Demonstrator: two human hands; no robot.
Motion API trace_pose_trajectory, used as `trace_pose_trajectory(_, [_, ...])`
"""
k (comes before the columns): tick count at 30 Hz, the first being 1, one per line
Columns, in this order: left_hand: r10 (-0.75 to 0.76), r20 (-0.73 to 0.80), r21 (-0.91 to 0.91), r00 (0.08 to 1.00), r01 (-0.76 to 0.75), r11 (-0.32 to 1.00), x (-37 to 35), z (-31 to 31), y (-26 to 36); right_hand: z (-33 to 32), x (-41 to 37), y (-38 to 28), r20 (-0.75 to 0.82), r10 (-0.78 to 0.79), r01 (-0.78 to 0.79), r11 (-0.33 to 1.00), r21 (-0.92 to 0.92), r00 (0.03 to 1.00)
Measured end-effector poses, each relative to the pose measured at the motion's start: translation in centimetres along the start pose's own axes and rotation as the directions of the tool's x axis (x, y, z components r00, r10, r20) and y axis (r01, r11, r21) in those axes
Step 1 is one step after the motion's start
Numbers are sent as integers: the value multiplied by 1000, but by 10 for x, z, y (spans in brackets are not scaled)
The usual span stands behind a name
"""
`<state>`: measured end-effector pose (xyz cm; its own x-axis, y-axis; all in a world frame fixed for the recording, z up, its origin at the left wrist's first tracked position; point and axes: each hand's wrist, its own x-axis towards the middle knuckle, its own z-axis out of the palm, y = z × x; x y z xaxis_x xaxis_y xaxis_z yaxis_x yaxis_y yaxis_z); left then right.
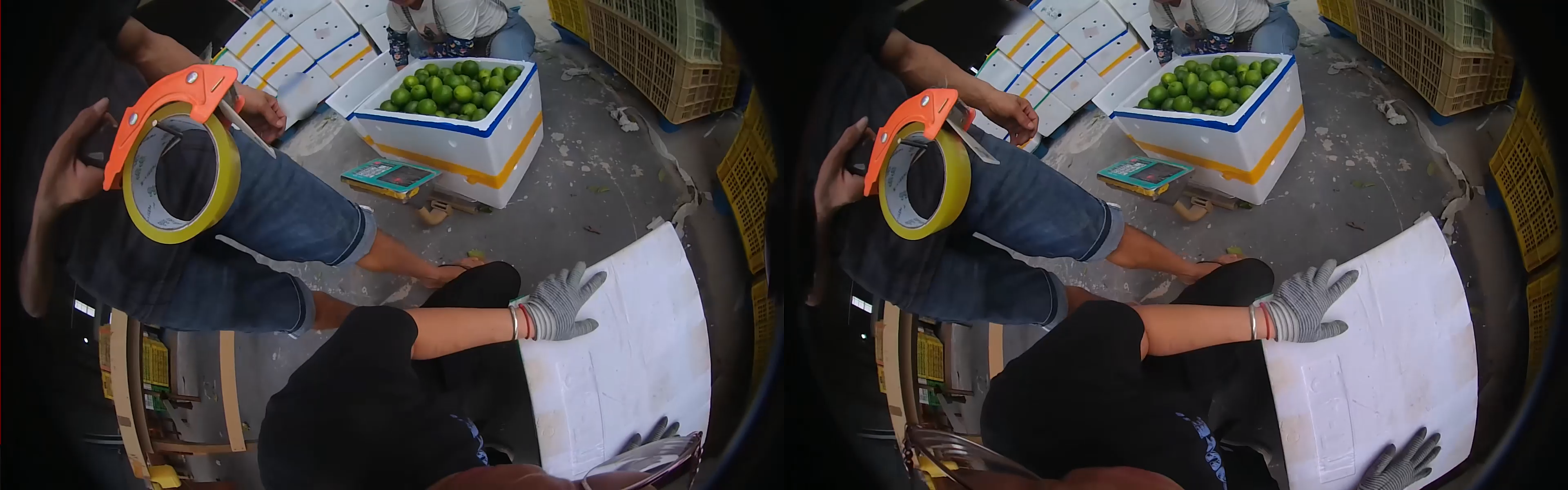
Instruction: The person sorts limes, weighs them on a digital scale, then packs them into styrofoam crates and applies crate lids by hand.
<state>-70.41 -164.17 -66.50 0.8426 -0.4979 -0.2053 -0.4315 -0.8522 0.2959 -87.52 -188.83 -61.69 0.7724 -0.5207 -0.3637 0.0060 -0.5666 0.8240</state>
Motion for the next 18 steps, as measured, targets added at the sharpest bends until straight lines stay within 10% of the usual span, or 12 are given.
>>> trace_pose_trajectory(2, [-45,49,-71,998,49,996,2,-6,10,29,1,-13,-279,72,78,867,491,958])
trace_pose_trajectory(5, [-56,28,-125,998,59,990,7,-9,11,111,46,-42,-365,173,146,700,699,915])
trace_pose_trajectory(15, [-71,7,-22,997,71,997,-1,-4,17,82,18,-31,-314,234,154,520,840,920])
trace_pose_trajectory(18, [67,-222,57,973,-55,997,7,24,6,101,-1,-30,-289,233,153,468,870,929])
